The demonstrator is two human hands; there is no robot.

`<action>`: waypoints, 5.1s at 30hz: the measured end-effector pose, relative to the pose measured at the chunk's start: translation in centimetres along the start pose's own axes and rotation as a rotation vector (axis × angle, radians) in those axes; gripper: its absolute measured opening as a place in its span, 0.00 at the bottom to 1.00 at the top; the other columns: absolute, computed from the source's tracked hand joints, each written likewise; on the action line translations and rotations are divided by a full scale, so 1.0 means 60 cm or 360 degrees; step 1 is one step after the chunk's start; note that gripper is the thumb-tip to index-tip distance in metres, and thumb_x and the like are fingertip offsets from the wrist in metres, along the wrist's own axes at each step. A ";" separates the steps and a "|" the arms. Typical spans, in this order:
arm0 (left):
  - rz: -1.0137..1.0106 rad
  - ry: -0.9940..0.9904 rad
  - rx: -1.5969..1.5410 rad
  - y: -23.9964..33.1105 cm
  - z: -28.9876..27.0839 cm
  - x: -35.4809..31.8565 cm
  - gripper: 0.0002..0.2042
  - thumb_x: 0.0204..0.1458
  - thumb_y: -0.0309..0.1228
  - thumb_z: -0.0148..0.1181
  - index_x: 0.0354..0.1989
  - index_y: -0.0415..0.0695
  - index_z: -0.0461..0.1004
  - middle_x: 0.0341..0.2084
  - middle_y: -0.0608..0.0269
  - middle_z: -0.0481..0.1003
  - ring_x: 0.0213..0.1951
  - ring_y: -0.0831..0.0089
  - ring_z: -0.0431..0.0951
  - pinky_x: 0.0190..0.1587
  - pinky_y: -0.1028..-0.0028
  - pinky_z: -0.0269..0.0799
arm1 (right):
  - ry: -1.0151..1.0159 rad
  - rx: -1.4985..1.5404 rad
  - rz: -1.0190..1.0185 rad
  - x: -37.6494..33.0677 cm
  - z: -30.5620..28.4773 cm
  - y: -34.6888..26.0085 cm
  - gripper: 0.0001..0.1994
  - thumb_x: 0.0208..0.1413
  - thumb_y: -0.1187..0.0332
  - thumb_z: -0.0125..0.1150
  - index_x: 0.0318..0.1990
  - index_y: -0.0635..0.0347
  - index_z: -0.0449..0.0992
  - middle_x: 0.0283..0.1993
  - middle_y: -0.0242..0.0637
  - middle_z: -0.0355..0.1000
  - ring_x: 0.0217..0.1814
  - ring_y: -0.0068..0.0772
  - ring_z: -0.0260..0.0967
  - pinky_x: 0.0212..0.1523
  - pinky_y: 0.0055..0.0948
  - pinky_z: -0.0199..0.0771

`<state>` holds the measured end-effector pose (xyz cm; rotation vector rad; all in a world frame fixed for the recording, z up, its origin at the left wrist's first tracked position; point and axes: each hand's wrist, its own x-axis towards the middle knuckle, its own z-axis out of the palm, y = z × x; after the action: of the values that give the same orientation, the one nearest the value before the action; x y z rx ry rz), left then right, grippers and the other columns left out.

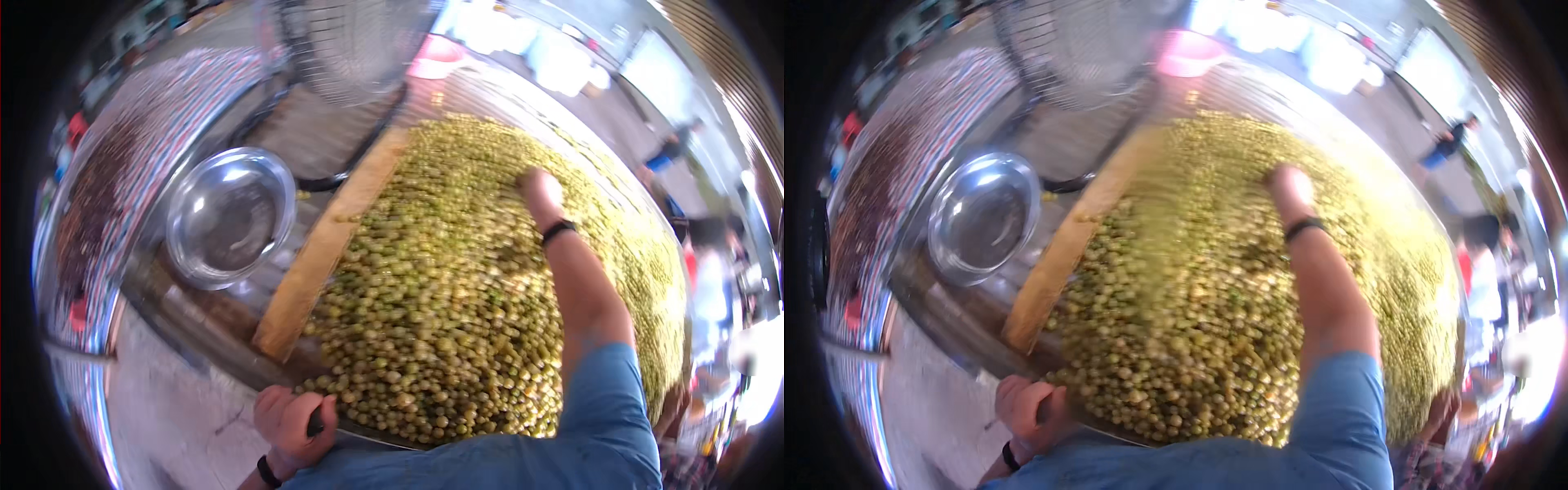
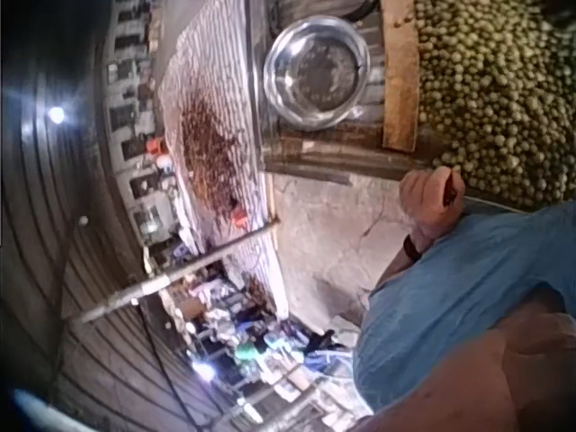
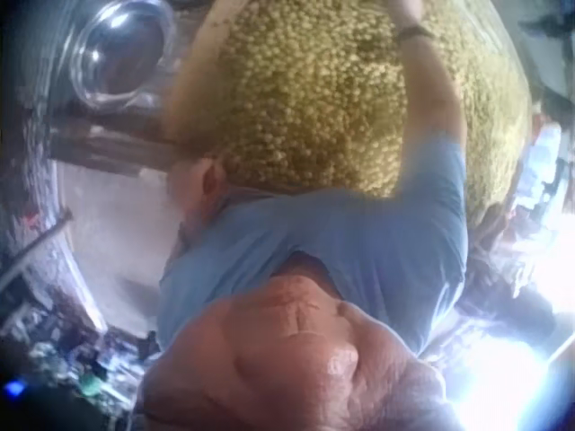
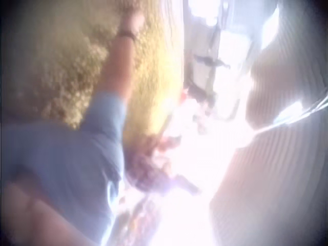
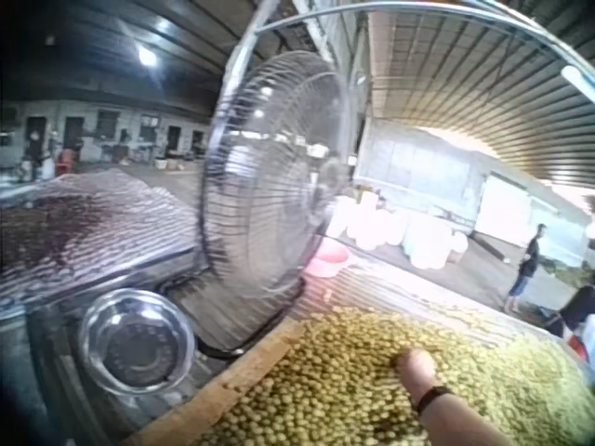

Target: The recorder is sorting through a large pile of small green berries on a metal table, removing bad ones and moving others into a metal bowl.

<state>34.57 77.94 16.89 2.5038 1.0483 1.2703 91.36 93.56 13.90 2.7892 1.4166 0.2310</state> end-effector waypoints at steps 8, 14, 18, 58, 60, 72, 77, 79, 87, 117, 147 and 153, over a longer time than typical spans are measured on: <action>-0.0085 -0.0041 -0.0017 0.009 -0.022 0.018 0.08 0.39 0.26 0.73 0.25 0.47 0.76 0.15 0.67 0.72 0.18 0.66 0.71 0.26 0.68 0.68 | 0.0314 0.0565 -0.0123 -0.046 0.010 0.037 0.13 0.59 0.62 0.55 0.29 0.63 0.76 0.23 0.40 0.71 0.23 0.36 0.66 0.27 0.39 0.67; -0.0123 -0.0070 -0.0035 0.008 -0.020 0.012 0.08 0.40 0.26 0.72 0.25 0.47 0.77 0.15 0.66 0.71 0.18 0.65 0.71 0.27 0.67 0.69 | -0.0973 0.2606 0.0338 -0.213 -0.102 -0.149 0.05 0.60 0.71 0.53 0.36 0.59 0.74 0.25 0.28 0.64 0.22 0.20 0.59 0.21 0.22 0.63; -0.0063 0.0056 -0.0084 0.001 -0.004 0.007 0.08 0.42 0.26 0.72 0.26 0.47 0.76 0.15 0.65 0.71 0.20 0.64 0.71 0.28 0.66 0.69 | -0.1442 0.2957 -0.0184 -0.288 -0.148 -0.189 0.11 0.66 0.73 0.50 0.51 0.68 0.73 0.45 0.46 0.77 0.45 0.43 0.79 0.45 0.37 0.83; 0.0145 -0.0063 -0.0184 -0.013 -0.022 0.013 0.07 0.43 0.28 0.70 0.26 0.47 0.75 0.16 0.68 0.71 0.18 0.67 0.69 0.25 0.68 0.64 | -0.0605 0.1330 -0.0493 -0.394 -0.330 -0.229 0.10 0.67 0.68 0.50 0.42 0.64 0.76 0.34 0.42 0.77 0.35 0.33 0.80 0.32 0.31 0.79; 0.0187 -0.0081 -0.0160 -0.015 -0.018 0.014 0.07 0.44 0.27 0.70 0.27 0.46 0.75 0.16 0.67 0.71 0.18 0.66 0.69 0.25 0.67 0.64 | -0.0466 0.0969 -0.0613 -0.368 -0.297 -0.138 0.09 0.64 0.69 0.52 0.43 0.63 0.77 0.36 0.44 0.78 0.38 0.38 0.79 0.38 0.35 0.79; 0.0137 -0.0094 -0.0045 -0.012 0.003 -0.008 0.05 0.52 0.27 0.66 0.32 0.45 0.74 0.17 0.64 0.66 0.20 0.63 0.65 0.29 0.62 0.61 | -0.0714 0.0598 -0.0123 -0.269 -0.148 0.194 0.08 0.56 0.66 0.59 0.29 0.57 0.81 0.25 0.37 0.77 0.22 0.29 0.71 0.30 0.28 0.76; 0.0050 -0.0169 -0.0051 -0.010 -0.009 -0.010 0.07 0.48 0.21 0.65 0.32 0.41 0.73 0.22 0.58 0.71 0.24 0.57 0.69 0.29 0.61 0.64 | -0.0063 0.0586 -0.0107 -0.226 -0.109 0.132 0.09 0.56 0.64 0.57 0.33 0.56 0.81 0.32 0.44 0.78 0.32 0.43 0.75 0.38 0.42 0.76; 0.0065 -0.0164 -0.0039 -0.007 -0.009 -0.007 0.07 0.48 0.21 0.65 0.32 0.42 0.72 0.22 0.58 0.70 0.23 0.57 0.69 0.29 0.62 0.64 | 0.0078 0.0511 -0.0145 -0.203 -0.103 0.125 0.09 0.56 0.63 0.57 0.36 0.54 0.82 0.33 0.44 0.79 0.34 0.43 0.76 0.41 0.41 0.77; 0.0037 -0.0104 0.0026 0.004 -0.006 -0.004 0.07 0.48 0.21 0.64 0.33 0.42 0.72 0.22 0.58 0.69 0.24 0.57 0.69 0.29 0.61 0.63 | -0.0563 0.0850 0.0516 -0.179 -0.149 0.015 0.49 0.44 0.48 0.72 0.73 0.56 0.56 0.66 0.55 0.65 0.67 0.48 0.64 0.68 0.42 0.66; 0.0015 -0.0072 0.0095 -0.002 0.004 -0.017 0.07 0.49 0.23 0.65 0.32 0.43 0.72 0.23 0.58 0.70 0.26 0.57 0.70 0.32 0.60 0.64 | -0.0339 0.0368 0.0193 -0.111 -0.078 0.054 0.23 0.58 0.46 0.60 0.42 0.60 0.84 0.41 0.45 0.81 0.42 0.39 0.80 0.43 0.34 0.81; 0.0034 -0.0097 0.0047 0.001 0.001 -0.006 0.07 0.51 0.23 0.65 0.33 0.43 0.71 0.20 0.58 0.67 0.23 0.59 0.66 0.28 0.62 0.61 | 0.0055 0.0770 -0.0052 -0.105 -0.050 0.054 0.12 0.54 0.59 0.67 0.43 0.52 0.84 0.40 0.41 0.81 0.42 0.40 0.80 0.48 0.36 0.79; 0.0011 -0.0086 0.0069 0.008 0.002 -0.004 0.07 0.52 0.24 0.65 0.33 0.43 0.71 0.20 0.58 0.67 0.23 0.58 0.67 0.28 0.62 0.62 | -0.0028 0.0650 -0.0017 -0.095 -0.020 -0.007 0.11 0.57 0.60 0.62 0.44 0.51 0.83 0.37 0.46 0.80 0.41 0.47 0.79 0.45 0.40 0.79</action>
<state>34.81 77.49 16.86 2.5603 1.0669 1.1870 87.55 89.14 14.30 3.0816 1.6372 -0.0961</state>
